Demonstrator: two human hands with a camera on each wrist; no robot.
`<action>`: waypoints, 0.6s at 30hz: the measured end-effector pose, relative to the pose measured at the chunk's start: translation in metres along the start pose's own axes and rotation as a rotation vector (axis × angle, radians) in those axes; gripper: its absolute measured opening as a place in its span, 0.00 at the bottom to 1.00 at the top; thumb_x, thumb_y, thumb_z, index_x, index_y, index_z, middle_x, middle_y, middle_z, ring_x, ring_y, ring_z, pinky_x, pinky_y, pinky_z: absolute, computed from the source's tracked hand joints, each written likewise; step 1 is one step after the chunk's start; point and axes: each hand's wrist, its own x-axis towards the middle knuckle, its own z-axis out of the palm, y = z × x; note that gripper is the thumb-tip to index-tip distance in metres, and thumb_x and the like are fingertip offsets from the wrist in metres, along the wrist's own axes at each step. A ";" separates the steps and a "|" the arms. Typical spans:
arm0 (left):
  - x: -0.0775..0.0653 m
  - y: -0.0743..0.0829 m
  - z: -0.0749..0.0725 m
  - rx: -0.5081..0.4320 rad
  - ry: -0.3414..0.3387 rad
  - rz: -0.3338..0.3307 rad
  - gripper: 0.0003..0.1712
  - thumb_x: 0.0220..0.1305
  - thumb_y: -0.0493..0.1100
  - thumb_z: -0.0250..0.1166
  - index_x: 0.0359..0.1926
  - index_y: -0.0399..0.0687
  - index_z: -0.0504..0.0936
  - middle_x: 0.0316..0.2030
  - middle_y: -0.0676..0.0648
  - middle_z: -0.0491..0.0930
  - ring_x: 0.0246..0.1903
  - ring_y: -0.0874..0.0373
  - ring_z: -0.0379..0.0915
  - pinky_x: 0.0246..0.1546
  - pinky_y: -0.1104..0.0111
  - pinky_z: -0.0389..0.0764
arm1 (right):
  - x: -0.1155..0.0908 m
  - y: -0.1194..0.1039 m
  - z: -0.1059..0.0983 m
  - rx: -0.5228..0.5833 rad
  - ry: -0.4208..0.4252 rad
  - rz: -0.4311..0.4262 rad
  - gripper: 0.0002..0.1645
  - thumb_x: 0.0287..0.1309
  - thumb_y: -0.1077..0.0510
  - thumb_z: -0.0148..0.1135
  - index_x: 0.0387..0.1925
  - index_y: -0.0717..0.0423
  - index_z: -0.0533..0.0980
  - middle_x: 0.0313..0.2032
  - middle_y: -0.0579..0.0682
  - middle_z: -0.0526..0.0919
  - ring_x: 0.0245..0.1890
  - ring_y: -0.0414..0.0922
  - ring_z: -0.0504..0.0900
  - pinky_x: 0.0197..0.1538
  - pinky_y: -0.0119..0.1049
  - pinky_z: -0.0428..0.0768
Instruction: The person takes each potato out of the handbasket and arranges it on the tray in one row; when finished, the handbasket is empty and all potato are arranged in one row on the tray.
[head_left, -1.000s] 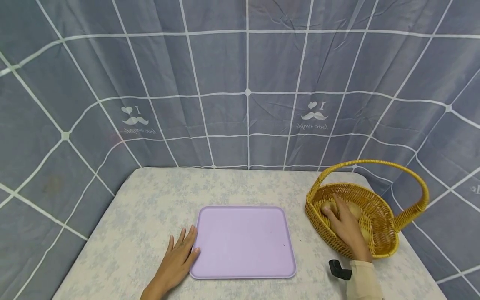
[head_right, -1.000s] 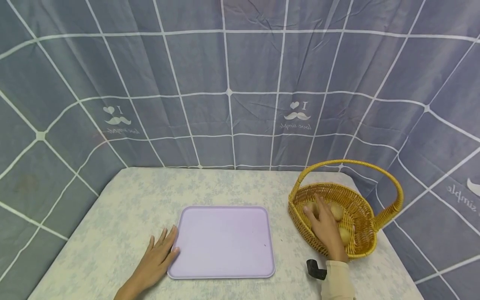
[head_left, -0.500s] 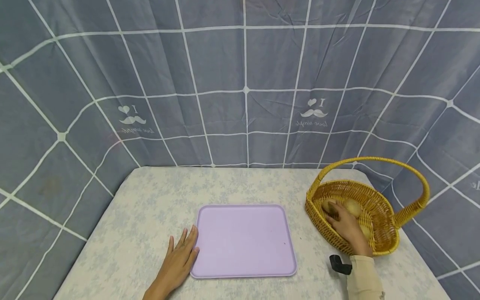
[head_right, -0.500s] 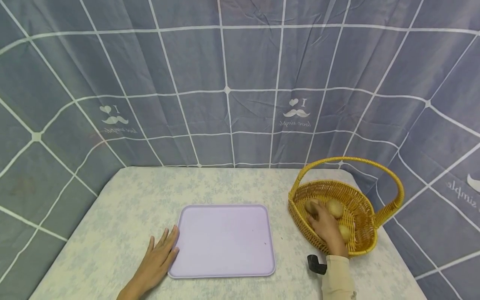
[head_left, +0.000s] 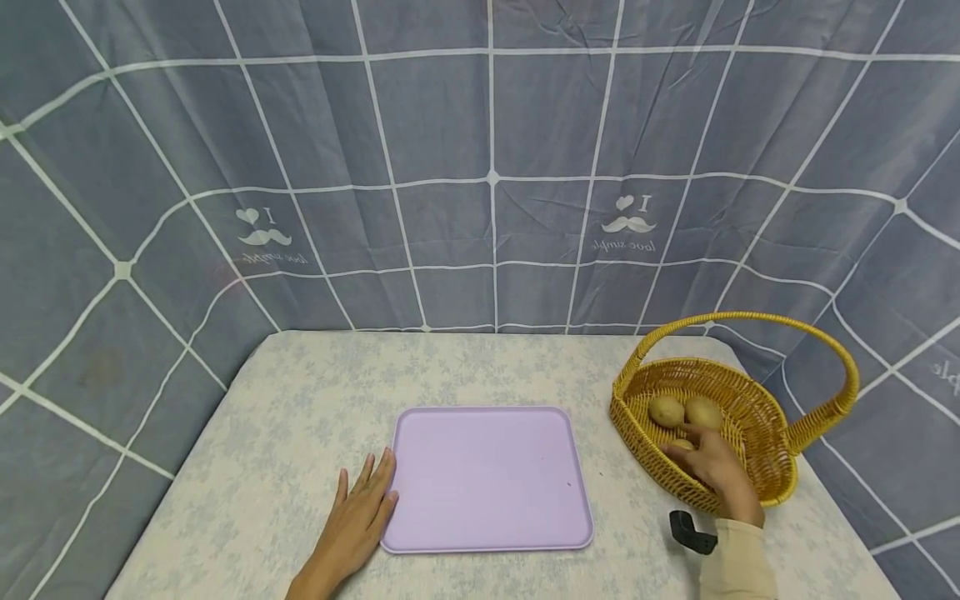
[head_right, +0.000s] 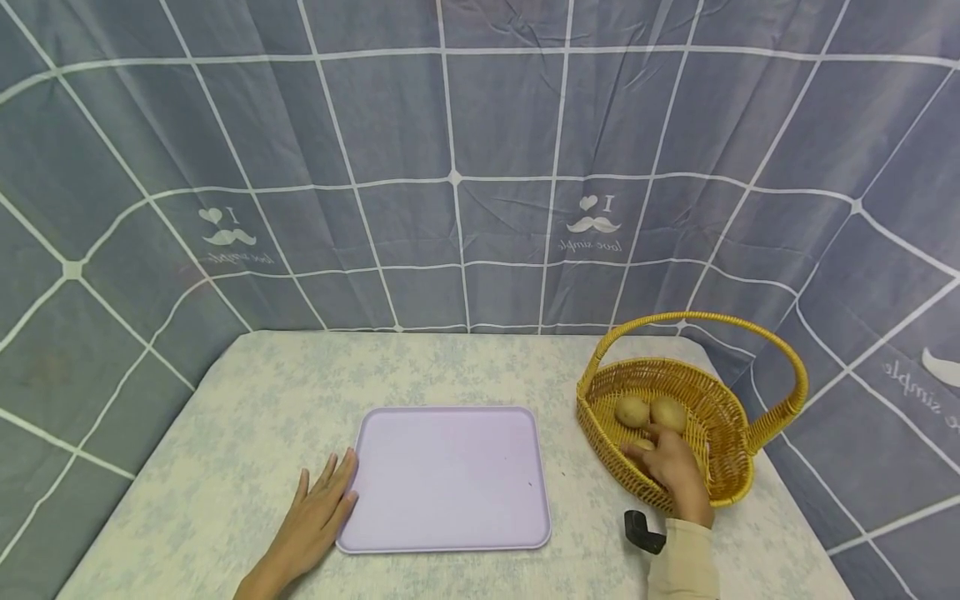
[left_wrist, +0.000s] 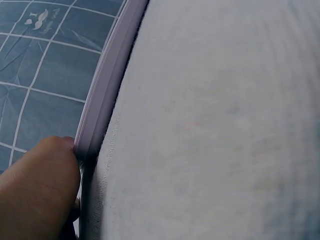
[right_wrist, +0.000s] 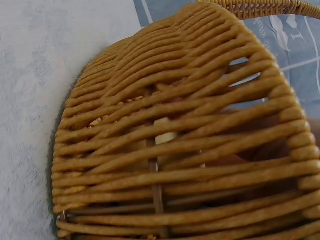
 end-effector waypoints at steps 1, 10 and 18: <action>0.000 0.000 0.000 0.000 -0.001 -0.001 0.33 0.75 0.51 0.47 0.74 0.43 0.52 0.71 0.45 0.53 0.72 0.40 0.45 0.70 0.43 0.30 | 0.000 0.000 0.000 0.004 0.002 0.011 0.39 0.62 0.47 0.61 0.61 0.75 0.66 0.56 0.75 0.71 0.55 0.71 0.69 0.53 0.58 0.73; -0.001 0.001 -0.001 -0.003 -0.010 -0.014 0.33 0.75 0.50 0.47 0.74 0.43 0.51 0.71 0.46 0.53 0.72 0.41 0.44 0.71 0.44 0.30 | -0.001 -0.001 -0.001 0.013 0.021 0.030 0.32 0.62 0.45 0.61 0.52 0.70 0.76 0.51 0.71 0.76 0.48 0.62 0.76 0.45 0.49 0.78; 0.000 0.002 -0.002 -0.004 -0.006 -0.016 0.33 0.75 0.50 0.47 0.74 0.44 0.51 0.71 0.46 0.54 0.72 0.41 0.44 0.70 0.43 0.31 | -0.006 -0.002 -0.002 0.139 0.112 0.061 0.41 0.63 0.40 0.58 0.61 0.72 0.68 0.59 0.76 0.66 0.57 0.65 0.68 0.55 0.52 0.72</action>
